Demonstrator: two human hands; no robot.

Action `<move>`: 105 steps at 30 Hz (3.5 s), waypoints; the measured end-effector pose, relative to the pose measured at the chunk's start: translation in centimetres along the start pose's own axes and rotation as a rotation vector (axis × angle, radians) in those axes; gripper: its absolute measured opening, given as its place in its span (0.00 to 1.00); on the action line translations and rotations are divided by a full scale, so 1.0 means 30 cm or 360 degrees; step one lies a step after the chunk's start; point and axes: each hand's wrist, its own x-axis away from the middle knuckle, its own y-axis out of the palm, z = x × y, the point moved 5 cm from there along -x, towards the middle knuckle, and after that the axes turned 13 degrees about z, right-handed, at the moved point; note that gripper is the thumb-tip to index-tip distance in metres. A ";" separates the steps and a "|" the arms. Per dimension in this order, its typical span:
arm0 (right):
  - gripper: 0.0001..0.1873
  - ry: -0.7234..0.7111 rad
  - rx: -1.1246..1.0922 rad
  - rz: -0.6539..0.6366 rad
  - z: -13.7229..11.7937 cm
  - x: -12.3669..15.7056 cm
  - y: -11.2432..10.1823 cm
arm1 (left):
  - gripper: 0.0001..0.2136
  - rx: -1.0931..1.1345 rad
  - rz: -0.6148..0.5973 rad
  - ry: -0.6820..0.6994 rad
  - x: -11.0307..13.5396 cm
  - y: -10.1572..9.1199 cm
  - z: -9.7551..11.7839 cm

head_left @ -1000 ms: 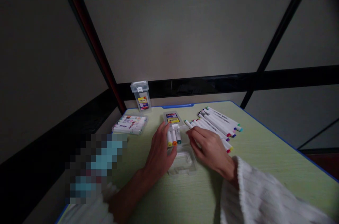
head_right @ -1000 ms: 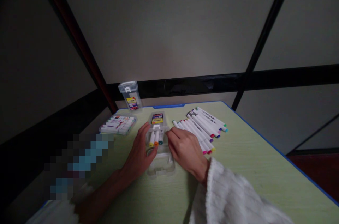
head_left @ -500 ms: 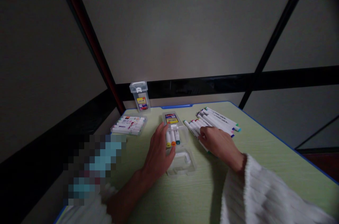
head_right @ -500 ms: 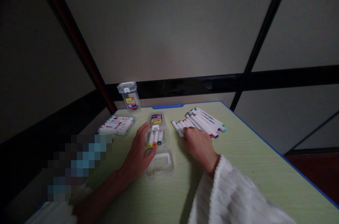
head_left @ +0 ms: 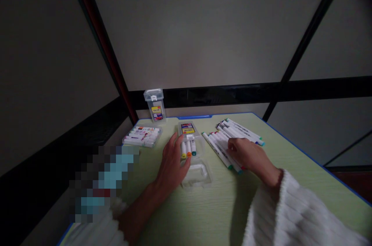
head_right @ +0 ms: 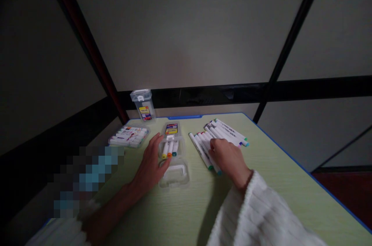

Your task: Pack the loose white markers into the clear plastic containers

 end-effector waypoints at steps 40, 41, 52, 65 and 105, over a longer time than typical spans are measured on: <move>0.20 -0.0320 -0.0124 -0.0030 -0.110 0.061 0.026 | 0.28 0.0200 -0.0058 -0.0018 -0.006 0.000 0.012; 0.21 -0.0321 -0.0130 -0.0019 -0.109 0.061 0.027 | 0.28 0.0199 -0.0057 -0.0019 -0.006 0.001 0.012; 0.17 -0.0298 -0.0239 0.0227 -0.112 0.053 0.008 | 0.32 0.0080 0.0048 0.0048 -0.006 -0.019 0.025; 0.15 -0.0345 -0.0662 0.0505 -0.126 0.040 -0.038 | 0.28 0.0138 0.0241 0.0145 -0.024 -0.065 0.052; 0.16 -0.1104 -0.0783 0.1283 -0.176 0.141 -0.176 | 0.09 0.0259 0.0616 0.0528 -0.004 -0.136 0.096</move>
